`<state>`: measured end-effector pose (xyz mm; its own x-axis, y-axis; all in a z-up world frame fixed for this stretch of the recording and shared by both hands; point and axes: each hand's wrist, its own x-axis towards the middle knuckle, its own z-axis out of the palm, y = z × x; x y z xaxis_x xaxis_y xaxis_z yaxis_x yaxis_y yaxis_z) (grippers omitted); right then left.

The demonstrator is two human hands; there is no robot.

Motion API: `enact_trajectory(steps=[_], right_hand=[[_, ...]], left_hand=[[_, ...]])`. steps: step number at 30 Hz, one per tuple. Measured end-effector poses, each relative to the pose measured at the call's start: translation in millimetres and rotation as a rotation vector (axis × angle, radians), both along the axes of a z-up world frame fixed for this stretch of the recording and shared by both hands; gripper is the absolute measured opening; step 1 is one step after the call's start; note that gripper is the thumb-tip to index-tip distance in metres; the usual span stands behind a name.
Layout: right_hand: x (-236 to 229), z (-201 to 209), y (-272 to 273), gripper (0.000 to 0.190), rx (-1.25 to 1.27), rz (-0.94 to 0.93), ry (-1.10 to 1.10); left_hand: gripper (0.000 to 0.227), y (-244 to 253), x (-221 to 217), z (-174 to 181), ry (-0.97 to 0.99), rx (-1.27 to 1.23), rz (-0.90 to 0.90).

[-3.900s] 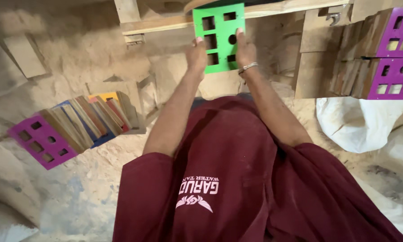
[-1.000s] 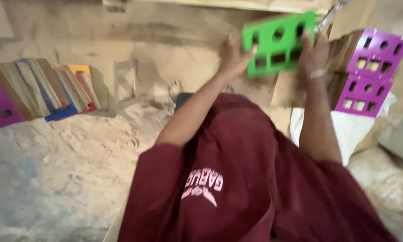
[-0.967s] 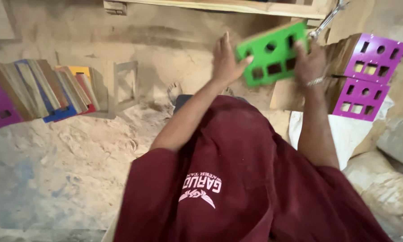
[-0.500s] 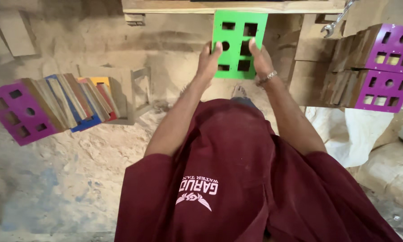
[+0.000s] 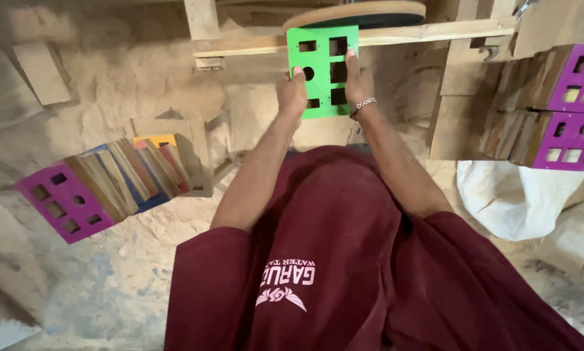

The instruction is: The person repeatedly picks up small, colorful plastic blocks with cutouts and presses them against a rotating grinding wheel to smooth their edges. The person handles the blocks one at a time, rotating them to grind different sides, and places them back on the floor after each pass.

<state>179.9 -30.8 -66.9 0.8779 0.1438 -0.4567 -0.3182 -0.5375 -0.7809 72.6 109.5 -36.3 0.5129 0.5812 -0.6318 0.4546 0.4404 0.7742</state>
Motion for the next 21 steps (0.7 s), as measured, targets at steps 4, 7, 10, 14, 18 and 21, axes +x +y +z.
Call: enact_trajectory(steps=[4,7,10,14,18,21], right_hand=[[24,-6,-32,0.088,-0.174,0.044,0.098],[40,-2,-59,0.086,-0.050,-0.044,-0.032],[62,1,-91,0.092,-0.105,-0.042,0.022],[87,-1,-126,0.092,-0.300,-0.014,0.013],[102,5,-159,0.096,-0.154,-0.053,-0.051],[98,12,-169,0.091,0.055,0.021,0.009]], left_hand=[[0.042,-28,23,-1,0.093,-0.074,-0.019],[0.040,-52,43,3,0.093,-0.018,-0.062],[0.042,-84,68,-5,0.008,0.118,-0.035],[0.045,-122,92,-44,0.020,0.098,-0.031],[0.048,-169,118,-77,0.002,0.216,-0.048],[0.053,-175,125,-69,-0.057,0.299,-0.044]])
